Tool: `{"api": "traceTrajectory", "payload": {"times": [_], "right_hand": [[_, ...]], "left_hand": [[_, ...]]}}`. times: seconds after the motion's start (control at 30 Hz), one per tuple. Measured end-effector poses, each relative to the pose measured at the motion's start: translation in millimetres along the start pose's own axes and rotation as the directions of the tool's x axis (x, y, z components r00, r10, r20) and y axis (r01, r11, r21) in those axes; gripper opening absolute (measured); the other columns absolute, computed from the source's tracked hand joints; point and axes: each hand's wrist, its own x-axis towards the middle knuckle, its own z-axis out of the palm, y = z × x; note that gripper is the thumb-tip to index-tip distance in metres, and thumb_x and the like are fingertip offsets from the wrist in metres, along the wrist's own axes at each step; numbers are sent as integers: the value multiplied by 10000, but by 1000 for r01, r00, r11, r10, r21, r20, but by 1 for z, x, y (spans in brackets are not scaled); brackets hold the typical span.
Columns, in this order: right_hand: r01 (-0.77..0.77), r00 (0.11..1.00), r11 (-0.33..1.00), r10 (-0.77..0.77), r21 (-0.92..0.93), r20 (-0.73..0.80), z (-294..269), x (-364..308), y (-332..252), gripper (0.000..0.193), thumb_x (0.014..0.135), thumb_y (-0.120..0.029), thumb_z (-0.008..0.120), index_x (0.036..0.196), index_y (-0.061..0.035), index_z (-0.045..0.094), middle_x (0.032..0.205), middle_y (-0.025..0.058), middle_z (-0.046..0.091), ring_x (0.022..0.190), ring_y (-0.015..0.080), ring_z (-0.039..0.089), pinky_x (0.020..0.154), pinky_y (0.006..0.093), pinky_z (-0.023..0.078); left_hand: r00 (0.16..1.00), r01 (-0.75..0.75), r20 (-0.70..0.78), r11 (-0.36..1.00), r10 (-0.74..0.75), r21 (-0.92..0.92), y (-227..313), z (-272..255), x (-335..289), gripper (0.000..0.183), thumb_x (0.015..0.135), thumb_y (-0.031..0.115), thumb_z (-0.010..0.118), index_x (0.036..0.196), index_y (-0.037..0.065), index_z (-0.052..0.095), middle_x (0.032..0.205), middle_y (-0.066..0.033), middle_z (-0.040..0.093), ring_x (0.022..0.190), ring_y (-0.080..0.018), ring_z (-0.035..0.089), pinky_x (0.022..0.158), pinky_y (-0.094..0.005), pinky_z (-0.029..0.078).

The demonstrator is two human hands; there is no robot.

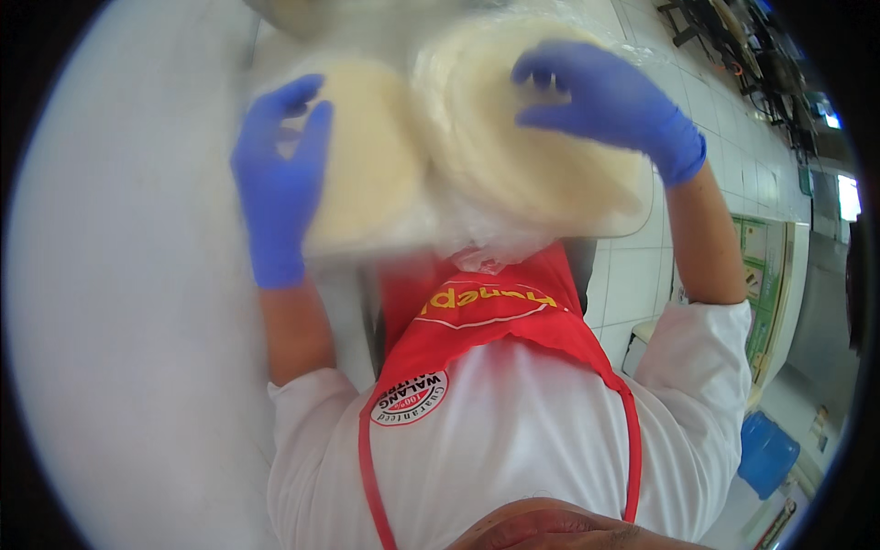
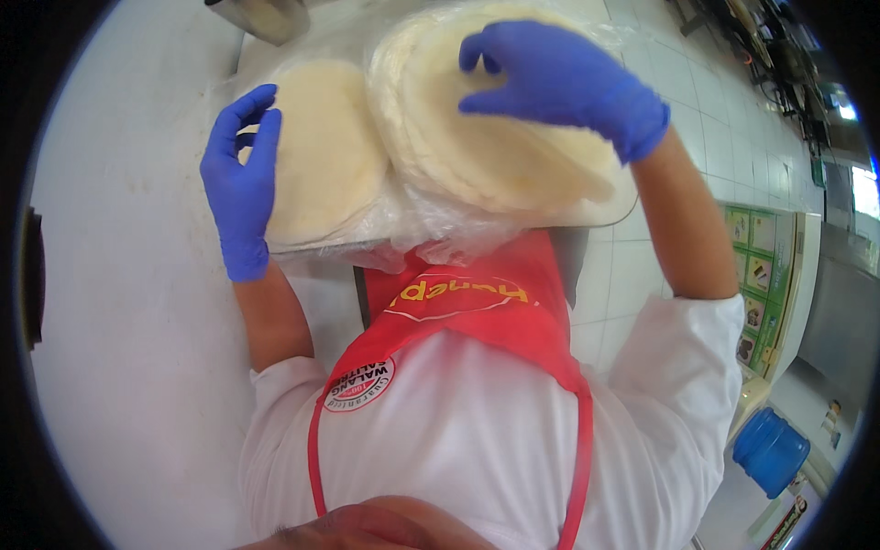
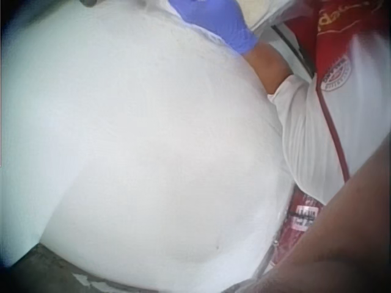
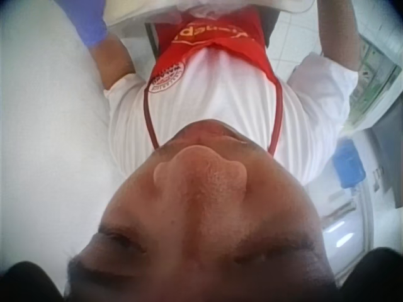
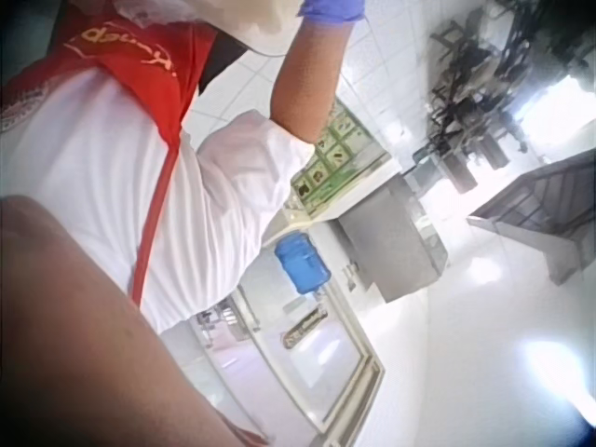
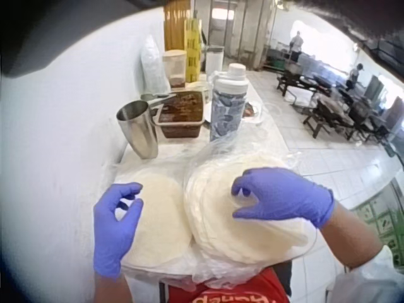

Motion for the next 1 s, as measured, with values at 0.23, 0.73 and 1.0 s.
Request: {"api": "traceTrajectory", "payload": {"times": [0.23,0.73,1.0], "right_hand": [[-78,996,952,90,297,-27,9,-67,-29,231,856,-179,787,1044,-96,681,987,88,619,927,241,649,812,359,533],[-48,827,999,48,15,-560,70,-79,-50,339,803,-117,758,1135,-129,693,1001,104,628,904,314,615,793,410,525],[377,688,908,-143,182,-712,22,4,-93,427,879,-202,747,1237,-16,610,1036,133,675,974,266,665,866,359,531]], "left_hand": [[730,-587,377,805,570,-82,31,59,-14,258,850,116,770,1105,154,767,1143,-74,685,1044,-293,635,892,-388,528],[729,-630,291,774,620,-70,58,62,18,107,935,48,673,1036,50,708,1050,-101,698,1009,-294,653,909,-383,515],[857,-515,-114,843,503,-153,96,16,44,71,1002,0,572,1014,-20,640,919,-49,681,843,-102,625,799,-234,498]]}}
